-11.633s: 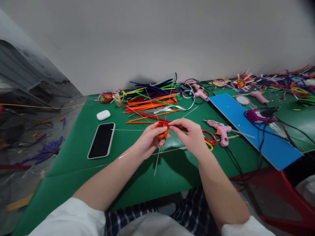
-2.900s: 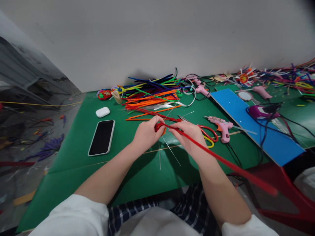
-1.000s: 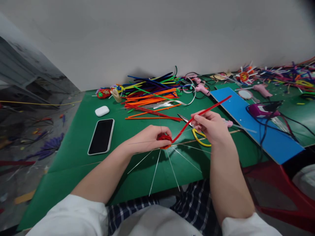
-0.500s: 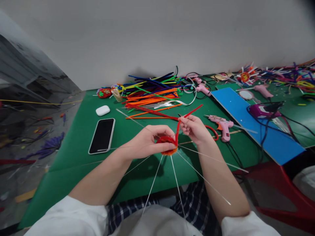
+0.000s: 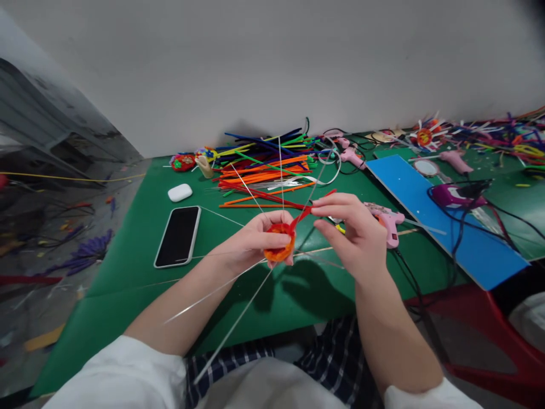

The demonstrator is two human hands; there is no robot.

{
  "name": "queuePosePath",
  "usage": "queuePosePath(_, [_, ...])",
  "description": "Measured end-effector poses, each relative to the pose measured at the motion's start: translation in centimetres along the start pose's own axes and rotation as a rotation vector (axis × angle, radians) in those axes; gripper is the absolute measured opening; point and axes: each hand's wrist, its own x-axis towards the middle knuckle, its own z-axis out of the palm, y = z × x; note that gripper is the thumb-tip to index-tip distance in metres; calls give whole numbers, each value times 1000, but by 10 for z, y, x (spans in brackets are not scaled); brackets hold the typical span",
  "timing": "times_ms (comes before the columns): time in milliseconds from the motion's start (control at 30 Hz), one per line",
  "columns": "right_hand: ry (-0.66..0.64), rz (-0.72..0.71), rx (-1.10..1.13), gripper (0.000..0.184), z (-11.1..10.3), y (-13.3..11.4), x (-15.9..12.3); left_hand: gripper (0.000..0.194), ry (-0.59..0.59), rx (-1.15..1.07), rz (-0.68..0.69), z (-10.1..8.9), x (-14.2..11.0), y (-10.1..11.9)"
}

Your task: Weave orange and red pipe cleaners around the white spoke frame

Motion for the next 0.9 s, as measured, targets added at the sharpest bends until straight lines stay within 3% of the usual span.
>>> queuePosePath(100, [-25, -192, -144, 20, 1, -9, -4, 31, -66, -22, -15, -1, 0, -3])
queuePosePath(200, [-58, -259, -170, 23, 5, -10, -6, 27, -121, -51, -14, 0, -1, -4])
queuePosePath(333, [-104, -266, -135, 24, 8, -7, -7, 24, -158, -74, -6, 2, 0, -5])
queuePosePath(567, [-99, -253, -100, 20, 9, -7, -5, 31, -89, -112, 2, -1, 2, -7])
queuePosePath(767, [-106, -245, -99, 19, 9, -5, -5, 24, -128, -108, 54, -4, 4, -9])
queuePosePath(900, [-122, -231, -115, 18, 8, -6, -5, 20, -83, -81, 82, -3, 4, -8])
